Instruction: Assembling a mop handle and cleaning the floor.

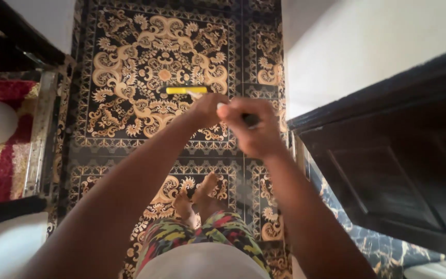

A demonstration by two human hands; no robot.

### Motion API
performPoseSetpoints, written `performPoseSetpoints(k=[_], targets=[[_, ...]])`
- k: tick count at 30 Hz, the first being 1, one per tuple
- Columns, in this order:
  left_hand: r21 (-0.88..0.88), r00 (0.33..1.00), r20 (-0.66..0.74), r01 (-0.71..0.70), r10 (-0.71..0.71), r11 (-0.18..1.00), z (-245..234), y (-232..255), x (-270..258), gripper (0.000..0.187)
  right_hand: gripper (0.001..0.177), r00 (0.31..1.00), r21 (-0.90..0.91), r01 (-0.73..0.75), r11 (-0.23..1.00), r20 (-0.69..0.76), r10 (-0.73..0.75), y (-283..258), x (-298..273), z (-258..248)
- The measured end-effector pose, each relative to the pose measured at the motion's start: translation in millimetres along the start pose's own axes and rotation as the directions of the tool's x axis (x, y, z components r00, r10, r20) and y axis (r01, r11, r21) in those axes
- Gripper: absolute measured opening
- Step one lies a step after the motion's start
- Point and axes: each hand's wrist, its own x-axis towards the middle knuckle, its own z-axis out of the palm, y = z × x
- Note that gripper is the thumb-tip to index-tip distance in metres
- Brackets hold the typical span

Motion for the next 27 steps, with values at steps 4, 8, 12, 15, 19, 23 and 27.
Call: performPoseSetpoints(k=[4, 8, 12, 15, 19, 23, 27], targets=[[-0.070, 0.995, 0.058, 0.081, -0.077, 0.994, -19, 58, -22, 0.025, 0.030, 0.994, 0.090, 0.074, 0.993, 0.079, -0.081, -50, 36, -31], [-0.313, 0.992, 0.125, 0.051, -0.013, 0.949, -10, 39, -21, 0.032, 0.036, 0.978, 0.229, 0.131, 0.965, 0.132, -0.164, -40, 71, -41], [-0.357, 0.994, 0.095, -0.009, 0.046, 0.934, 8, 0, 4, 0.036, 0.041, 0.990, 0.164, -0.100, 0.981, 0.112, 0.082, -20, 80, -38], [-0.301, 0.997, 0.077, 0.010, 0.014, 0.954, -11, 11, 33, 0.033, 0.045, 0.998, 0.161, -0.043, 0.986, 0.060, 0.034, -16, 94, -47], [-0.135, 0.957, -0.112, -0.281, 0.267, 0.950, 11, -44, 81, 0.030, 0.043, 0.998, -0.073, 0.025, 0.997, 0.061, -0.021, 20, 93, -52], [-0.022, 0.970, -0.167, -0.182, 0.176, 0.983, 1, -34, 98, 0.027, 0.045, 0.996, 0.044, 0.047, 0.998, 0.073, -0.050, 56, 88, -54], [-0.085, 0.971, -0.237, -0.030, 0.009, 0.996, 3, -41, 87, 0.023, 0.049, 0.988, 0.060, 0.050, 0.997, 0.143, -0.058, 53, 85, -54]])
